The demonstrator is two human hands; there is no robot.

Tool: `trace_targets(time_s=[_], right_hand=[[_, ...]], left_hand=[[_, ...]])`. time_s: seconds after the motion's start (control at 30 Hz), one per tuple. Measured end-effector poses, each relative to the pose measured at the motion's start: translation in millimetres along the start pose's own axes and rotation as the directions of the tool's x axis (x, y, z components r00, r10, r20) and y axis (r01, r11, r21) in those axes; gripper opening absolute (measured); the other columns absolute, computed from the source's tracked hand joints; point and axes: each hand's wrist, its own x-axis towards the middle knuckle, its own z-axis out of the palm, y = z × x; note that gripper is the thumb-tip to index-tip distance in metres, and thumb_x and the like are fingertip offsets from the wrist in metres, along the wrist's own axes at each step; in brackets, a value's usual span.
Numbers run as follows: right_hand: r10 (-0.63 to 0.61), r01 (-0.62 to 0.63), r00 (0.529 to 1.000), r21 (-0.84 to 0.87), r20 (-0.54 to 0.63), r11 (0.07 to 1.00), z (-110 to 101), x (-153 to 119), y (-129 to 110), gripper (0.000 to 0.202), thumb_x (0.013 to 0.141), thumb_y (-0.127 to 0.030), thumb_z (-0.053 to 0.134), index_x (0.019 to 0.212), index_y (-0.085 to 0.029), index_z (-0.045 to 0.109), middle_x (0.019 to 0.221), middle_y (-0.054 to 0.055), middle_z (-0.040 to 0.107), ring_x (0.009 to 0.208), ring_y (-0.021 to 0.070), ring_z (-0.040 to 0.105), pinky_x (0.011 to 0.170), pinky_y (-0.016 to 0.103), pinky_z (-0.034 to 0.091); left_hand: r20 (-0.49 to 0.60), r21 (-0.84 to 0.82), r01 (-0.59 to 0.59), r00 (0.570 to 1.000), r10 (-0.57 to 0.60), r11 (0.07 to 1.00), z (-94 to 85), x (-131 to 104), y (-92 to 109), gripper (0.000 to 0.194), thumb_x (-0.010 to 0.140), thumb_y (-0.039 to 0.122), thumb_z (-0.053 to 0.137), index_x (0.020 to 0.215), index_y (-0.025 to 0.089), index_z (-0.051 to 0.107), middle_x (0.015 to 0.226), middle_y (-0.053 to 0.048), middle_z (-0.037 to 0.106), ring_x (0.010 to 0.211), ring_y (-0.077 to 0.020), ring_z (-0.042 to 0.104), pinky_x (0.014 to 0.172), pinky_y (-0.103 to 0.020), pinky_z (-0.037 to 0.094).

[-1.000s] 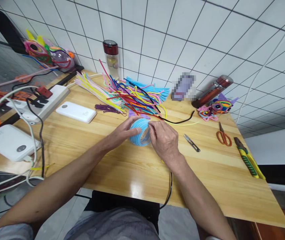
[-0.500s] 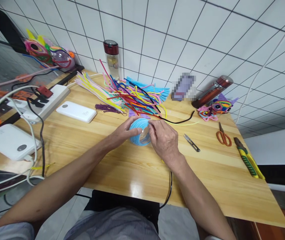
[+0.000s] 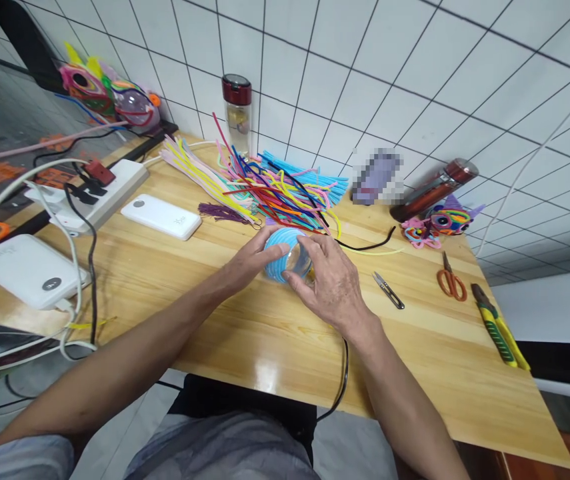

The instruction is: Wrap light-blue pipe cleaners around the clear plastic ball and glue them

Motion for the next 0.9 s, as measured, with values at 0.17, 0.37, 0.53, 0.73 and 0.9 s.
trace_targets(time_s=[0.17, 0.37, 0.53, 0.73, 0.9], right_hand=[[0.004, -0.004, 1.0, -0.008, 0.007, 1.0, -3, 0, 0, 0.055, 0.103, -0.045, 0.07, 0.152, -0.024, 0.056, 0.132, 0.019, 0.071, 0.121, 0.0355, 0.072, 0.098, 0.054, 0.066], [0.009, -0.009, 1.0, -0.01, -0.004, 1.0, -3, -3, 0, 0.053, 0.102, -0.042, 0.07, 0.15, -0.022, 0.057, 0.128, 0.018, 0.072, 0.115, 0.0347, 0.073, 0.091, 0.052, 0.067], [0.0, -0.001, 0.999, -0.007, -0.032, 1.0, 2, -6, 0, 0.053, 0.102, -0.041, 0.07, 0.15, -0.023, 0.057, 0.126, 0.018, 0.072, 0.114, 0.0338, 0.073, 0.091, 0.052, 0.066], [0.012, -0.012, 0.999, -0.009, -0.035, 1.0, 5, -8, 0, 0.052, 0.102, -0.041, 0.07, 0.15, -0.024, 0.057, 0.127, 0.018, 0.073, 0.113, 0.0337, 0.073, 0.09, 0.05, 0.066], [0.013, -0.013, 1.0, -0.025, -0.025, 1.0, 4, -10, -2, 0.053, 0.101, -0.044, 0.071, 0.148, -0.022, 0.059, 0.125, 0.018, 0.073, 0.111, 0.0339, 0.072, 0.089, 0.049, 0.066]], left_hand=[[0.032, 0.003, -0.016, 0.999, 0.016, 1.0, -1.8, 2, -3, 0.069, 0.089, 0.054, 0.07, 0.144, 0.016, 0.053, 0.143, -0.014, 0.065, 0.132, -0.0316, 0.063, 0.113, -0.044, 0.053], [0.03, 0.055, -0.049, 0.998, 0.047, 0.997, 0.0, 4, -7, 0.07, 0.082, 0.046, 0.075, 0.142, 0.015, 0.055, 0.143, -0.016, 0.065, 0.132, -0.0333, 0.063, 0.115, -0.048, 0.051], [-0.014, 0.067, -0.038, 0.999, 0.039, 0.997, 2.9, 4, -10, 0.061, 0.082, 0.044, 0.075, 0.135, 0.017, 0.06, 0.131, -0.011, 0.072, 0.124, -0.0321, 0.067, 0.11, -0.046, 0.055], [-0.008, 0.071, -0.038, 0.999, 0.038, 0.997, 2.9, 5, -10, 0.064, 0.08, 0.045, 0.074, 0.135, 0.017, 0.06, 0.134, -0.012, 0.07, 0.125, -0.0325, 0.066, 0.109, -0.046, 0.055], [-0.009, 0.045, -0.031, 0.999, 0.032, 0.999, 4.5, 3, -8, 0.063, 0.085, 0.052, 0.071, 0.136, 0.017, 0.059, 0.134, -0.012, 0.069, 0.125, -0.0322, 0.065, 0.109, -0.046, 0.054]])
